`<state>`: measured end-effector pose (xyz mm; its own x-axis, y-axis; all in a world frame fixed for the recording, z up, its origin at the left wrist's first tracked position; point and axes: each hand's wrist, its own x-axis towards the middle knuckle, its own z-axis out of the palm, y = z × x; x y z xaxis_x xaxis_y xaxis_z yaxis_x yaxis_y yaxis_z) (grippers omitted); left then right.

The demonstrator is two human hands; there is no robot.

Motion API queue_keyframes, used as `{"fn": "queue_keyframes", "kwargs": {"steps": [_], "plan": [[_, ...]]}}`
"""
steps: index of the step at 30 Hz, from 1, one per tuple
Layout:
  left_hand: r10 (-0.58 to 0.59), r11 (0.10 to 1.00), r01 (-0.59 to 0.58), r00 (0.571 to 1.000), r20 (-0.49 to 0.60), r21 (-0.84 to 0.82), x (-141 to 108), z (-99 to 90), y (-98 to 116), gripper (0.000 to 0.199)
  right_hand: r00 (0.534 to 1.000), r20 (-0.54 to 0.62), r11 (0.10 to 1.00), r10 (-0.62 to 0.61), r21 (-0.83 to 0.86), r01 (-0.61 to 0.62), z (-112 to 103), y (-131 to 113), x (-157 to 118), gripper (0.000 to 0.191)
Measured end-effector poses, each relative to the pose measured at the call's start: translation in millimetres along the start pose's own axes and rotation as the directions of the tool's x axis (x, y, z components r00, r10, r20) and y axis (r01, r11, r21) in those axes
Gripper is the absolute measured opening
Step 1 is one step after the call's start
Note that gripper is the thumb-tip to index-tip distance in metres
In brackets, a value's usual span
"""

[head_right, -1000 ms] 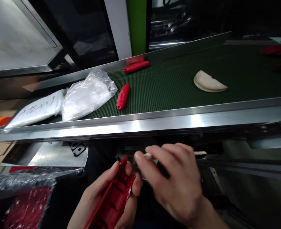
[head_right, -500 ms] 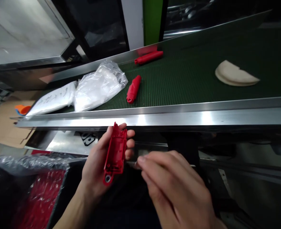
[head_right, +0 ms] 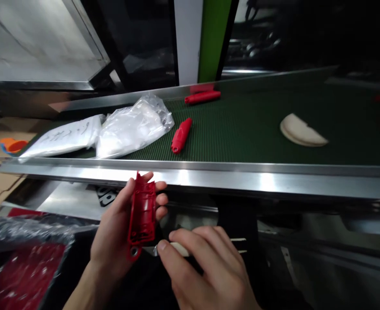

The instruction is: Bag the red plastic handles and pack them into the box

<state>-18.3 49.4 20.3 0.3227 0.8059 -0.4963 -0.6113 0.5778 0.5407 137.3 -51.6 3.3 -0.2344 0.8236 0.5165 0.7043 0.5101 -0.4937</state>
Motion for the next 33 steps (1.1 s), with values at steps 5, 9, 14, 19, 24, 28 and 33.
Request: {"fn": "queue_keyframes", "kwargs": {"steps": [5, 9, 14, 19, 24, 28, 33], "plan": [[0.070, 0.997, -0.062, 0.982, -0.174, 0.046, -2.0, -14.9, 11.7, 0.026, 0.998, -0.033, 0.961, -0.055, -0.272, 0.044, -15.3, 49.6, 28.7, 0.037], [0.043, 0.999, -0.042, 0.983, -0.177, 0.007, -7.5, -25.1, 13.9, 0.022, 0.983, 0.101, 0.884, -0.150, -0.432, 0.180, -1.4, 81.5, 48.9, 0.034], [0.053, 0.998, -0.058, 0.973, -0.226, -0.016, -10.3, -33.9, 12.6, 0.022, 0.970, 0.139, 0.840, -0.198, -0.486, 0.241, 21.7, 89.1, 50.6, 0.039], [0.020, 1.000, -0.022, 0.968, -0.249, -0.006, -14.0, -40.5, 12.2, 0.025, 0.955, 0.101, 0.813, -0.278, -0.504, 0.290, 10.8, 85.9, 33.9, 0.041], [-0.004, 0.997, -0.014, 0.975, -0.224, -0.078, -13.2, -55.2, 5.9, 0.028, 0.955, 0.121, 0.785, -0.272, -0.547, 0.293, 3.7, 96.1, 23.4, 0.043], [-0.012, 0.993, -0.010, 0.981, -0.192, -0.115, -11.3, -64.4, 0.4, 0.031, 0.947, 0.131, 0.806, -0.294, -0.499, 0.319, 6.4, 96.4, 28.9, 0.048], [0.002, 0.992, -0.025, 0.983, -0.181, -0.125, -9.1, -70.4, -6.2, 0.029, 0.921, 0.039, 0.852, -0.388, -0.366, 0.374, 7.5, 74.6, 74.4, 0.050]]}}
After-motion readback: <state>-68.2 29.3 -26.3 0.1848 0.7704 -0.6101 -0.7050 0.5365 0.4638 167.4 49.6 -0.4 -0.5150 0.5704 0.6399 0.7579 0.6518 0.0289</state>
